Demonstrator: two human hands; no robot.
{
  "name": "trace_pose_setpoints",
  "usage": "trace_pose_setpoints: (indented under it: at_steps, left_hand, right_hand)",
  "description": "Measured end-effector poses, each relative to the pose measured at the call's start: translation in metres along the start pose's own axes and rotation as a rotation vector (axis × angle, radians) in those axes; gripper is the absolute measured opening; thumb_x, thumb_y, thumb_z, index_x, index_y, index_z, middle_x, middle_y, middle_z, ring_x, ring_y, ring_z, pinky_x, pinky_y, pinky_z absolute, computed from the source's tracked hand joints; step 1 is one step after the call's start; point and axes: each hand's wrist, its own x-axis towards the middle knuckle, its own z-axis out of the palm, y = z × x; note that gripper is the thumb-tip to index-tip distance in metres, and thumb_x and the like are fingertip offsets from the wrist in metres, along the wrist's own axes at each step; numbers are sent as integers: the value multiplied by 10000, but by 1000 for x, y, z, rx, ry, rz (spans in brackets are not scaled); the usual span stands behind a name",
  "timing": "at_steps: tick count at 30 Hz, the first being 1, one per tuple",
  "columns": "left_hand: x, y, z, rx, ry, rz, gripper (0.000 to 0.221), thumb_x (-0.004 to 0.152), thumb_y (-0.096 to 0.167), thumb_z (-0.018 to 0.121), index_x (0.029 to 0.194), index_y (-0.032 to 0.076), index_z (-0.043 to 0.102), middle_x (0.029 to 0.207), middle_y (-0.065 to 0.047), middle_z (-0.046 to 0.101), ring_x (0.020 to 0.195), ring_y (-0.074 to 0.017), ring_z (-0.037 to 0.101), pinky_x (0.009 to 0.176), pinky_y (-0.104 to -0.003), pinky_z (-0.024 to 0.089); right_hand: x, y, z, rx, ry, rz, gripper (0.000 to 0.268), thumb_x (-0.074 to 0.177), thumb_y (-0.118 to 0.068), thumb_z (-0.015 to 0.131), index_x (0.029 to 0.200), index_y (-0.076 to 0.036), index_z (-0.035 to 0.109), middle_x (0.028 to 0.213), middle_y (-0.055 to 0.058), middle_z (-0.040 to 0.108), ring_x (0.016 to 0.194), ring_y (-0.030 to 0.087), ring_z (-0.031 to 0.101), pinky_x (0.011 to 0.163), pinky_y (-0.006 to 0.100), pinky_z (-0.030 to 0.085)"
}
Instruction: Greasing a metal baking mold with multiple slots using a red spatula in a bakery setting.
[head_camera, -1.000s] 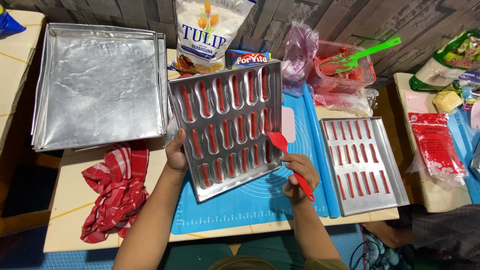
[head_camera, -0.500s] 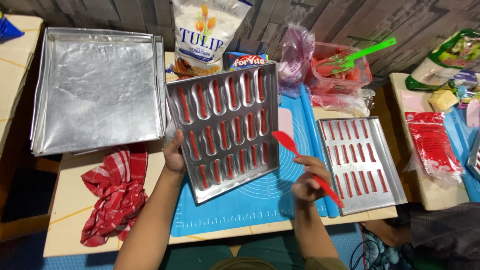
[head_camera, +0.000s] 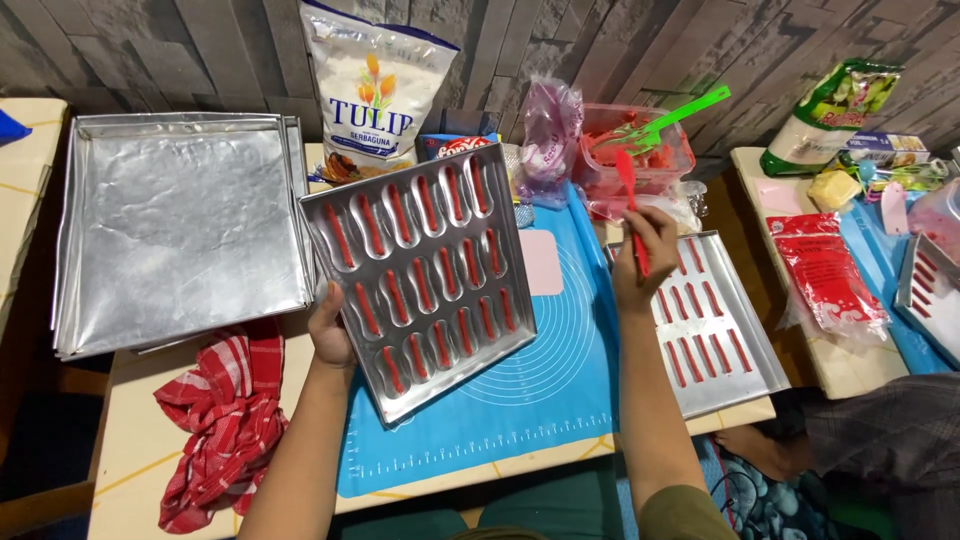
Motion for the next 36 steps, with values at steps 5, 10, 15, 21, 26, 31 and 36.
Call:
trace_pose_setpoints:
  at_steps: [5,10,15,21,26,31,36]
  left_hand:
    - [2,-4,-7,-7,0,0,616,944,398,474,1490,114,495,1356,-187,638,1219,-359,621,1091,-580,437]
    - [2,-1,-2,6,9,-3,607,947,404,465,1488,130,499,1360,-178,637,1228,-356,616,1100,-575,431]
    - [2,1,3,6,2,-11,606,941,412,465,1481,140,507,1347,-175,644,1218,-362,623,1092,-584,441]
    - [3,-1,4,19,-15,3,622,934,414,467,1483,124,501,1327,-198,651,1203,-379,630,1073,-590,459]
    - [4,-1,-1,29,-19,7,616,937,406,461,1481,120,505,1313,-194,658,1188,-372,638,1075,-589,458]
    - [4,-5,-8,12,-15,12,594,944,396,472,1466,117,522,1308,-191,663,1185,-368,642,1064,-587,470]
    - [1,-1,5,21,-7,8,637,927,414,470,1488,113,495,1326,-193,648,1200,-374,631,1080,-589,453]
  right_hand:
    - [4,5,6,69,42,150,88,988,14,765,1061,5,813,1126,189,693,1099,338,686,1012,443,518]
    - [-9,16,4,60,55,234,81,972,-18,793,1041,-44,828,1108,164,719,1085,304,696,1023,424,496]
    - [-5,-20,-13,88,79,280,73,979,67,755,992,6,794,1005,160,710,990,285,729,950,368,571]
    - [7,-20,-32,566,487,763,242,1084,-177,506,1140,14,642,1115,189,704,1092,267,772,1012,294,652]
    - [10,17,-27,622,611,841,209,1033,-164,545,1119,-1,643,1123,199,702,1094,295,781,993,305,658]
    - [2,36,-15,615,658,846,206,1034,-145,545,1150,3,632,1170,195,680,1141,330,762,1027,331,633]
    - [3,43,-13,654,752,850,201,1031,-125,554,1162,12,621,1196,212,665,1133,357,764,1037,348,639]
